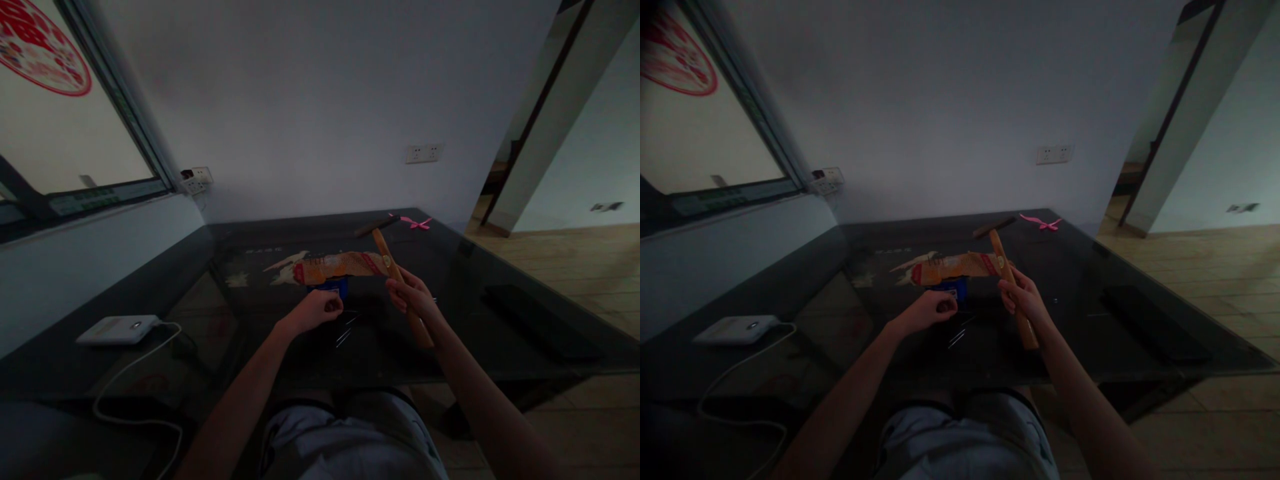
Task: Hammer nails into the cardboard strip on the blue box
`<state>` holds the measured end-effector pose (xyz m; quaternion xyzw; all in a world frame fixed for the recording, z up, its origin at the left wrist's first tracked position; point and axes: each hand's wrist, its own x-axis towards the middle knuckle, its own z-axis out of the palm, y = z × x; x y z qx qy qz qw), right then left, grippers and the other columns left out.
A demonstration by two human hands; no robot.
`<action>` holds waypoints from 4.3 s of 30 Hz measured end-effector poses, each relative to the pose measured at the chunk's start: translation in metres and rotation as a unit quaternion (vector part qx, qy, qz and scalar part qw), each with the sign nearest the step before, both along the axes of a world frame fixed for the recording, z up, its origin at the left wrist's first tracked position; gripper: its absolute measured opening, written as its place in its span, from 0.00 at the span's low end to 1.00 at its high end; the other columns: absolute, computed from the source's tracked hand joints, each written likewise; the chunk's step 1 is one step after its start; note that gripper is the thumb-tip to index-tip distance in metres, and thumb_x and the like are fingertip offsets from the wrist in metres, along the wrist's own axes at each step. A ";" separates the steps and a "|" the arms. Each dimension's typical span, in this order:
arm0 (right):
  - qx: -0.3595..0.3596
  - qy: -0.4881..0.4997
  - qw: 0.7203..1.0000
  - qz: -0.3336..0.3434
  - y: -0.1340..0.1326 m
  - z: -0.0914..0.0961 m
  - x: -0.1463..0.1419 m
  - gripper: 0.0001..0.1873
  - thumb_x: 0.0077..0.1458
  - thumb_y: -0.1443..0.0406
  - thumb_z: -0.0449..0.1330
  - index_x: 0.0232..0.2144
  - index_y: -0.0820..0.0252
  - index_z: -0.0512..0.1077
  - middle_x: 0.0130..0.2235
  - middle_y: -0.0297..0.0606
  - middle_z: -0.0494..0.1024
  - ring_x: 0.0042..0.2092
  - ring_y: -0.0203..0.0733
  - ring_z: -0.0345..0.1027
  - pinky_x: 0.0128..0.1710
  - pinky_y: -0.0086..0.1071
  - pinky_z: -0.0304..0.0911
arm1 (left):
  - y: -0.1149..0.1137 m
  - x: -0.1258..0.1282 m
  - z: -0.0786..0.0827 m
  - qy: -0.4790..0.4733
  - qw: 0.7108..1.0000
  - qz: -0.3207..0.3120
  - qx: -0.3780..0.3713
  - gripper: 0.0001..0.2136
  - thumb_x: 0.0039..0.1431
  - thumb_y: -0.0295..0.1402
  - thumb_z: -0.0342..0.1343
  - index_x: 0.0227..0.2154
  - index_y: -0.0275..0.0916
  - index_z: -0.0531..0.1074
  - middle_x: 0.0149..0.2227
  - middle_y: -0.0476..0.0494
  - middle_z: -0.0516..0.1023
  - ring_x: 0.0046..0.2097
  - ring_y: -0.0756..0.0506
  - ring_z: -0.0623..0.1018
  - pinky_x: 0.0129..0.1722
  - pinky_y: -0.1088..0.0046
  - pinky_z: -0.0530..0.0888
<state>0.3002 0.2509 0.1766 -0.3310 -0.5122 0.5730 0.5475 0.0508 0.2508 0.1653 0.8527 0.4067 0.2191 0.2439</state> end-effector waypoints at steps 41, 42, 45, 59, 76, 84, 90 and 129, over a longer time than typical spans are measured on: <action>-0.005 0.013 1.000 -0.010 0.004 -0.009 -0.001 0.29 0.42 0.61 0.64 0.48 0.61 0.63 0.19 0.23 0.64 0.13 0.25 0.50 0.09 0.22 0.46 | 0.000 0.000 0.016 -0.334 0.937 0.010 -0.098 0.11 0.42 0.33 0.66 0.30 0.35 0.78 0.44 0.38 0.77 0.46 0.42 0.76 0.45 0.64 0.73; -0.003 0.013 1.000 -0.007 0.003 -0.009 -0.001 0.28 0.42 0.61 0.64 0.47 0.61 0.63 0.19 0.22 0.63 0.13 0.25 0.50 0.09 0.22 0.45 | 0.000 0.000 0.017 -0.332 0.939 0.013 -0.092 0.10 0.42 0.34 0.66 0.29 0.35 0.78 0.45 0.38 0.77 0.47 0.41 0.76 0.47 0.64 0.72; 0.001 0.008 1.000 -0.003 0.001 -0.007 -0.001 0.27 0.43 0.61 0.63 0.46 0.61 0.64 0.19 0.23 0.63 0.13 0.25 0.49 0.09 0.23 0.46 | 0.000 0.000 0.020 -0.330 0.941 0.024 -0.070 0.09 0.43 0.35 0.66 0.25 0.34 0.76 0.44 0.37 0.77 0.45 0.42 0.76 0.46 0.64 0.72; -0.002 -0.009 1.000 -0.010 -0.001 -0.006 -0.003 0.29 0.43 0.61 0.63 0.49 0.62 0.63 0.16 0.21 0.60 0.13 0.26 0.49 0.09 0.23 0.46 | 0.058 -0.024 0.058 -0.324 0.913 0.186 0.166 0.09 0.48 0.36 0.61 0.29 0.35 0.74 0.31 0.45 0.78 0.33 0.48 0.76 0.37 0.73 0.73; 0.006 -0.021 1.000 0.004 0.001 -0.009 -0.004 0.23 0.46 0.62 0.62 0.45 0.61 0.64 0.15 0.21 0.60 0.12 0.26 0.49 0.10 0.23 0.46 | 0.099 -0.010 0.031 -0.173 0.958 0.172 0.149 0.05 0.49 0.33 0.59 0.28 0.36 0.73 0.29 0.45 0.77 0.33 0.48 0.76 0.35 0.72 0.72; 0.014 -0.020 1.000 0.008 0.001 -0.011 -0.004 0.22 0.45 0.61 0.61 0.43 0.61 0.64 0.17 0.21 0.60 0.13 0.25 0.49 0.10 0.23 0.47 | 0.101 -0.009 0.031 -0.196 0.958 0.163 0.132 0.05 0.49 0.32 0.58 0.28 0.36 0.72 0.29 0.46 0.76 0.33 0.48 0.76 0.37 0.70 0.72; 0.006 -0.020 1.000 0.009 0.000 -0.010 -0.005 0.25 0.45 0.61 0.62 0.46 0.61 0.63 0.16 0.20 0.60 0.13 0.26 0.49 0.10 0.23 0.47 | 0.106 -0.012 0.026 -0.198 0.962 0.141 0.126 0.05 0.49 0.32 0.58 0.29 0.35 0.73 0.30 0.45 0.76 0.34 0.48 0.76 0.38 0.71 0.72; 0.036 -0.211 0.975 0.050 -0.018 0.050 -0.013 0.36 0.48 0.62 0.58 0.59 0.66 0.55 0.15 0.21 0.60 0.13 0.28 0.51 0.11 0.22 0.50 | 0.101 -0.016 0.028 -0.106 0.976 0.166 0.097 0.06 0.49 0.31 0.58 0.29 0.35 0.77 0.30 0.45 0.79 0.33 0.47 0.76 0.35 0.74 0.70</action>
